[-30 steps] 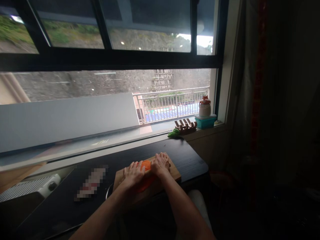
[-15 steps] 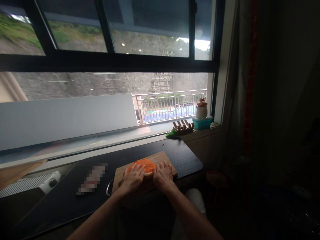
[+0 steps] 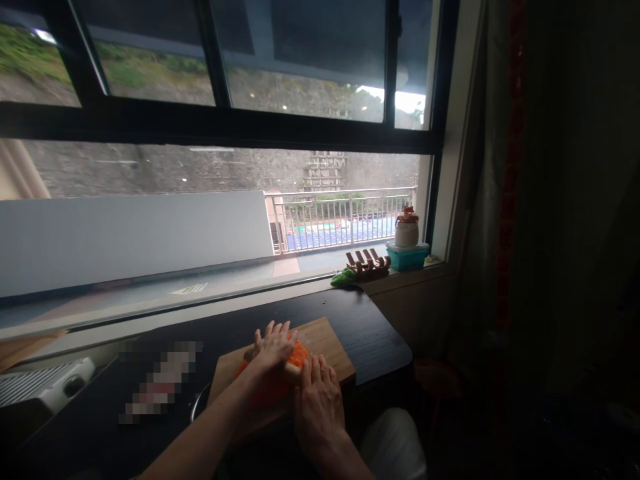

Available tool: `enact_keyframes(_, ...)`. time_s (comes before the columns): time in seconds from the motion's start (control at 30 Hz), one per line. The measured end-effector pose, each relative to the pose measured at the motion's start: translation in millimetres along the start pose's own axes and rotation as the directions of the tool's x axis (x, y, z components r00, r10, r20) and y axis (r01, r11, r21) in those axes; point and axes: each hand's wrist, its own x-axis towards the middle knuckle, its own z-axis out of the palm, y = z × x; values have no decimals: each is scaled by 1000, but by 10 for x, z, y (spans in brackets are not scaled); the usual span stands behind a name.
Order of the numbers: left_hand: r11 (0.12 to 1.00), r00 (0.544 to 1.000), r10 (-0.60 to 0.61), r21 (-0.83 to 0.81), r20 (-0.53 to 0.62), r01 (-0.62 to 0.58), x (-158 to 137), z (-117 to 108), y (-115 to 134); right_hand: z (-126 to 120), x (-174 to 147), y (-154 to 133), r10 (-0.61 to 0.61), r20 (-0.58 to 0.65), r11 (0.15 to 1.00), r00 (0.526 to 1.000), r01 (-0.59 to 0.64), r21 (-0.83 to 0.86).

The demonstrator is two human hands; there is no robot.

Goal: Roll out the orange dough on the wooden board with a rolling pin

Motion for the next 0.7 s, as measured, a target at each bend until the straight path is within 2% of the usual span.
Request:
enact_keyframes(0.1, 996, 998, 0, 92, 58, -5, -113, -38, -40, 99, -153, -59, -79, -137, 996, 987, 74, -44)
enact_keyframes(0.23, 990, 997, 18, 138, 70, -27, -449, -127, -183, 182, -414, -170, -219, -281, 975, 934, 201, -92)
enact_keyframes(0.37, 978, 996, 80, 189, 29, -84, -790, -218, -308, 195, -650, -248, -328, -351, 945, 877, 296, -142)
enact_keyframes(0.47, 971, 994, 96, 215, 53, -105, -889, -253, -342, 198, -706, -247, -353, -375, 935, 857, 317, -158)
enact_keyframes(0.57, 968, 996, 73, 235, 52, -83, -835, -242, -315, 177, -639, -203, -349, -352, 937, 869, 320, -140)
enact_keyframes(0.7, 974, 997, 36, 222, 61, -48, -584, -151, -219, 93, -421, -101, -264, -276, 964, 924, 251, -83)
